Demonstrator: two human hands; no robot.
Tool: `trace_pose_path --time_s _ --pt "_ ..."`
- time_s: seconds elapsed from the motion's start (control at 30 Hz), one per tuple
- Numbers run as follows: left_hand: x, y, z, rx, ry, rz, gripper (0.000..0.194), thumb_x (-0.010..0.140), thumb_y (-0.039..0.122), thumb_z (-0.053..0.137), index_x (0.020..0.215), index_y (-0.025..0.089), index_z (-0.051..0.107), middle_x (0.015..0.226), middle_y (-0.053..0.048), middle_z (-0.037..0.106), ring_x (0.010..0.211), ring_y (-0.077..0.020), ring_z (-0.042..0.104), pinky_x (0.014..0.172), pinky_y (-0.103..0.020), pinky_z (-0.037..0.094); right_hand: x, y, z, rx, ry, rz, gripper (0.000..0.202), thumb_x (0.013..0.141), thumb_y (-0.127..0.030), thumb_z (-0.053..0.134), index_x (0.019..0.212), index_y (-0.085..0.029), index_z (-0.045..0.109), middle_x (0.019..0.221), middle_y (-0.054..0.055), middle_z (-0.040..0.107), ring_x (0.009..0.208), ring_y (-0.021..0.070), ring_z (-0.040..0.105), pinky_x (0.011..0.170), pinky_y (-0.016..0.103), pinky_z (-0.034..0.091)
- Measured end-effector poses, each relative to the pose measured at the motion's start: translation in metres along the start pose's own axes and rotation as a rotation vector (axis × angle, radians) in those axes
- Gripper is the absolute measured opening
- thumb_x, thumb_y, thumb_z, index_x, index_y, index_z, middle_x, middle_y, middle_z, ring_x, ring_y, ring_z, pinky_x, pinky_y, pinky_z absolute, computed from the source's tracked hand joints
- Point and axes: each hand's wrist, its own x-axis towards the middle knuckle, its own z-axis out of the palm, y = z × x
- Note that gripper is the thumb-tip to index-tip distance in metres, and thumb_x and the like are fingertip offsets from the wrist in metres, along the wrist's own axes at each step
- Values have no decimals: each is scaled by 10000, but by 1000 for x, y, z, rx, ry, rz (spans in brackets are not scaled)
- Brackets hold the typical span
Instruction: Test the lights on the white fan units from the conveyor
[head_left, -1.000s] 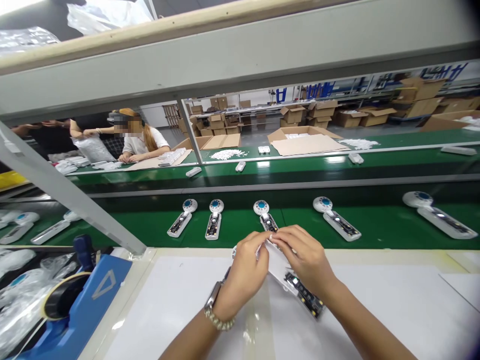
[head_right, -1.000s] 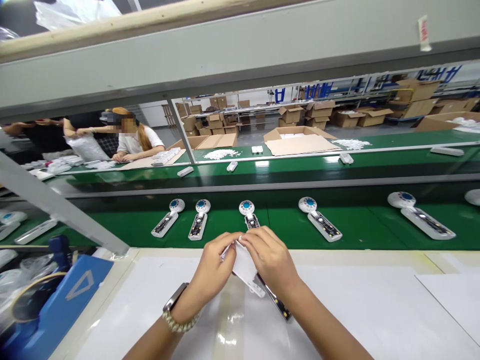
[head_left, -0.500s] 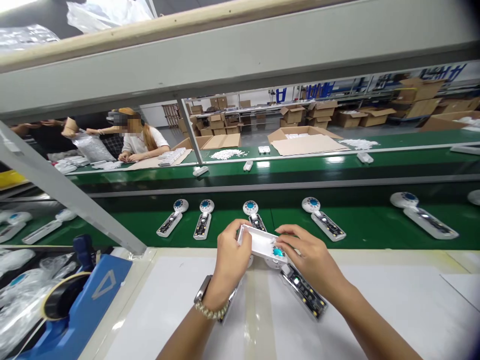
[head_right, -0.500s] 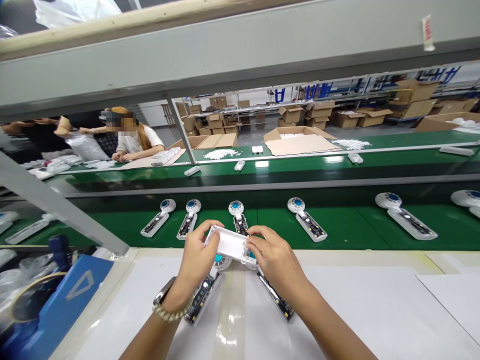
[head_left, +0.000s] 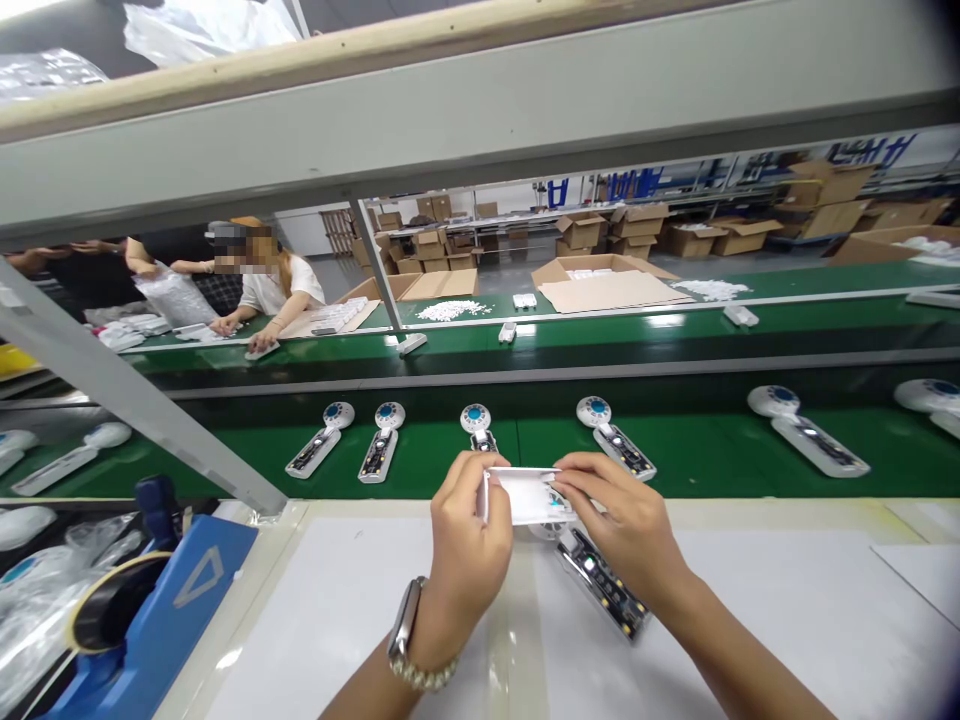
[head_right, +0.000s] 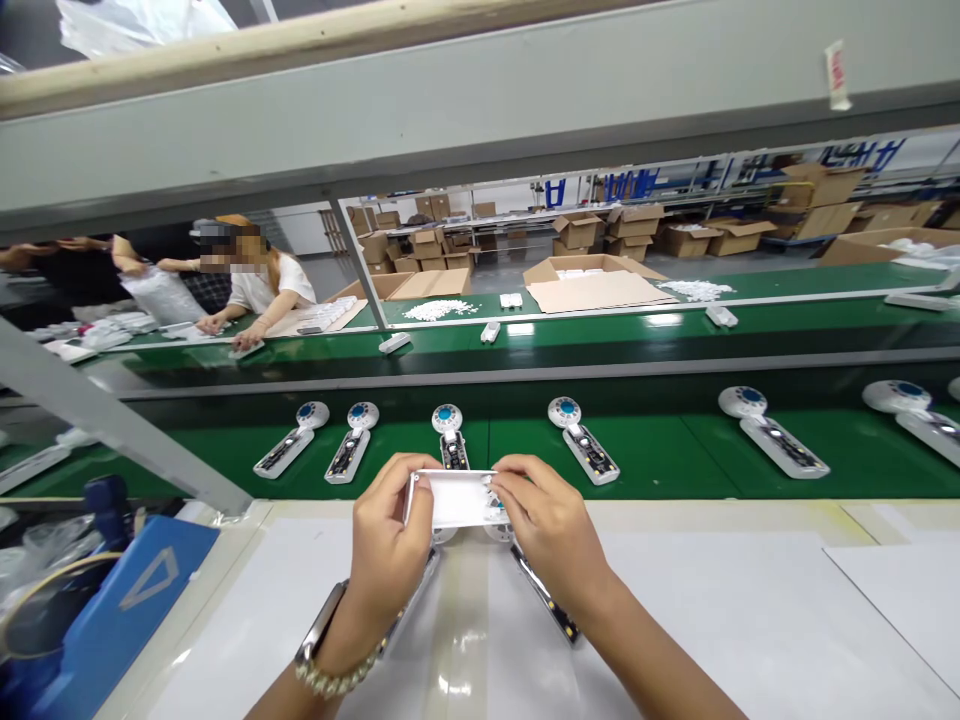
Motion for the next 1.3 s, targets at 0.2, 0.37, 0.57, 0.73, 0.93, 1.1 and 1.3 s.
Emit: trace_pose_path --time_s 0.2,0.37,0.57,0.73,0.93,1.1,1.3 --pt "-1 4 -2 -32 43 40 162 829 119 390 827 175 542 805 -27 535 747 -158 524 652 -251 403 -3 -3 0 -30 85 -78 212 819 -66 489 908 -196 631 899 76 630 826 195 611 759 332 529" --pt "0 3 -4 -33 55 40 158 830 136 397 814 177 549 801 -32 543 749 -168 531 651 -257 412 -4 -5 2 -43 103 -76 219 812 -73 489 921 -198 633 893 75 635 814 200 618 732 336 540" --pt "0 0 -5 -20 65 48 154 835 137 406 816 180 553 802 -27 541 746 -162 528 642 -252 411 -4 -6 5 -23 134 -89 238 797 -43 503 936 -197 620 904 84 633 822 199 621 733 328 544" --pt "-3 2 -6 -18 45 123 157 830 115 407 830 178 551 812 -30 536 765 -162 525 654 -254 405 -2 -8 -2 -26 171 -4 203 777 -83 568 940 -204 580 850 53 673 797 190 650 716 298 548" --pt "-2 2 -5 20 -35 81 172 821 106 389 812 175 546 776 -19 529 718 -147 512 636 -246 386 10 -4 -14 -17 -97 135 66 766 -174 606 803 -227 615 723 -16 702 651 170 672 571 241 532" --pt "5 -10 -7 -2 -53 -63 169 822 143 395 792 177 559 759 -14 555 710 -148 525 627 -245 393 18 5 -10 -111 -242 -15 130 831 -182 508 809 -209 633 727 27 685 613 168 640 551 249 484" --pt "27 -33 -8 -274 -138 -335 194 797 311 472 835 144 563 759 -36 552 590 -141 529 499 -244 445 48 16 4 -205 -469 -46 188 833 -148 474 764 -187 644 743 46 646 630 152 598 567 236 431"
